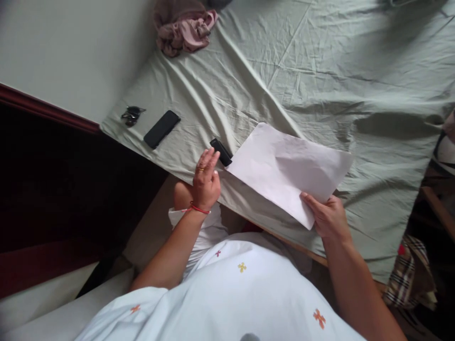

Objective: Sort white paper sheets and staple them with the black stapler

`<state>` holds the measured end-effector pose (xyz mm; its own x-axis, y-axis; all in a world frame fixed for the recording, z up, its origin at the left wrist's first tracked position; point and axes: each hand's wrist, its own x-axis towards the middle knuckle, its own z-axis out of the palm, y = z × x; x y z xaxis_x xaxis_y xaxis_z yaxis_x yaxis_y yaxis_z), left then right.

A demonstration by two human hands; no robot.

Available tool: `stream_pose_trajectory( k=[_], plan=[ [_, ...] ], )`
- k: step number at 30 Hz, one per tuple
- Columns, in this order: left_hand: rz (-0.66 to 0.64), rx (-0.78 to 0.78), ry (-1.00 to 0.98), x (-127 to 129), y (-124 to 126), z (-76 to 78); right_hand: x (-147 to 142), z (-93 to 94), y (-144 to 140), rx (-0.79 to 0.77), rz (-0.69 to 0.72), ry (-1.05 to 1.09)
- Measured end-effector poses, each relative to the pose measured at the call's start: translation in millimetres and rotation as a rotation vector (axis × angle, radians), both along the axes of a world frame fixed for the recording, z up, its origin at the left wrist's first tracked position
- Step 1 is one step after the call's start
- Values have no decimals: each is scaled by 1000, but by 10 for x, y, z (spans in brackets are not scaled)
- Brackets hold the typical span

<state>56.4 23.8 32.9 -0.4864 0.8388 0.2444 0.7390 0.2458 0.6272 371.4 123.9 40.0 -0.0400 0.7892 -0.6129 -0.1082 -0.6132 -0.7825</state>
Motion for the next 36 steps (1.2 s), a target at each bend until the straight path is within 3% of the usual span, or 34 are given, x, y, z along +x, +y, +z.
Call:
stream_pose_trajectory(
  k=[4,13,25,32,36],
  plan=[
    [-121,-102,86,-16,16,-69,0,-1,-11,4,-19,-26],
    [-176,-64,122,-82,-20,-306,-11,-17,-60,5,-37,-22],
    [-194,-2,128,-51,-18,-391,76,17,-216,26,-4,-13],
    [-200,44,72,-52,13,-313,229,107,-404,31,-124,-97],
    [-10,95,-39,-3,73,-159,248,172,-539,-24,-137,-137]
  ],
)
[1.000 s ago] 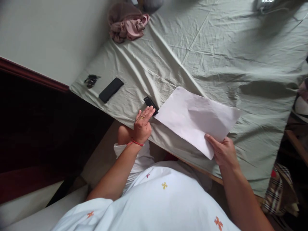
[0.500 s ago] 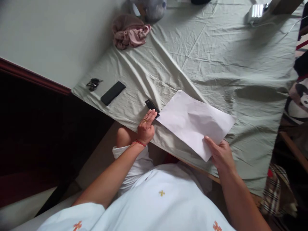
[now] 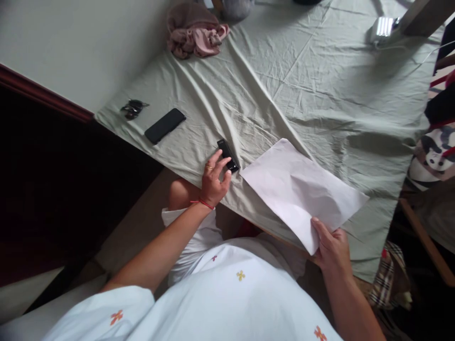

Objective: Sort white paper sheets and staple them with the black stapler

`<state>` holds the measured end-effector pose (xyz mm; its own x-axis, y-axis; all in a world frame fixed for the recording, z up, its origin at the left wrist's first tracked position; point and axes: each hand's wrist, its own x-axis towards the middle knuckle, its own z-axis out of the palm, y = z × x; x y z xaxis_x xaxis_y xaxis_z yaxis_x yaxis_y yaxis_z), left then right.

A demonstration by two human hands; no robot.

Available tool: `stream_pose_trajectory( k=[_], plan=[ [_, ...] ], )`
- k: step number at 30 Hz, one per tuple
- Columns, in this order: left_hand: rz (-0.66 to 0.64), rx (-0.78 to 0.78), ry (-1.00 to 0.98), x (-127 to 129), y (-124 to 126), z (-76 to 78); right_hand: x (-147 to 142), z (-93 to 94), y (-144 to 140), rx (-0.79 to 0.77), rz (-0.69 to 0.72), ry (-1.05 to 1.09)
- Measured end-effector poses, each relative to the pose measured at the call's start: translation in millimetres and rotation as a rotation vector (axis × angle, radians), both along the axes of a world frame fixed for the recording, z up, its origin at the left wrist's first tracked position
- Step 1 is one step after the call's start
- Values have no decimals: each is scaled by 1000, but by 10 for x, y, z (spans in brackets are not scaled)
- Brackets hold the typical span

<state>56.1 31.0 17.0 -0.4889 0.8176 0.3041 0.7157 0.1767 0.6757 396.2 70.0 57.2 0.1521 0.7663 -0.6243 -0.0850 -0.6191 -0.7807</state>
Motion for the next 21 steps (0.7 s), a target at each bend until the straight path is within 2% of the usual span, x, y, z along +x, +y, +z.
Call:
stream_pose_trajectory(
  k=[3,5,7,10,17,19,21],
  plan=[
    [204,9,-167,17,127,105,-42,41,-67,-32,20,-13],
    [250,-55,-290,-7,254,151,-78,51,-83,-57,26,-18],
    [269,-145,-302,-64,397,173,-106,42,-79,-67,-6,-18],
    [276,-167,-314,-197,632,170,-138,10,-62,-17,-61,2],
    [272,-32,-366,-495,1383,108,-333,20,-42,2,-169,34],
    [219,-42,-363,-533,1546,89,-401,39,-36,14,-203,31],
    [162,-60,-346,-544,1585,54,-456,46,-31,35,-232,29]
  ],
)
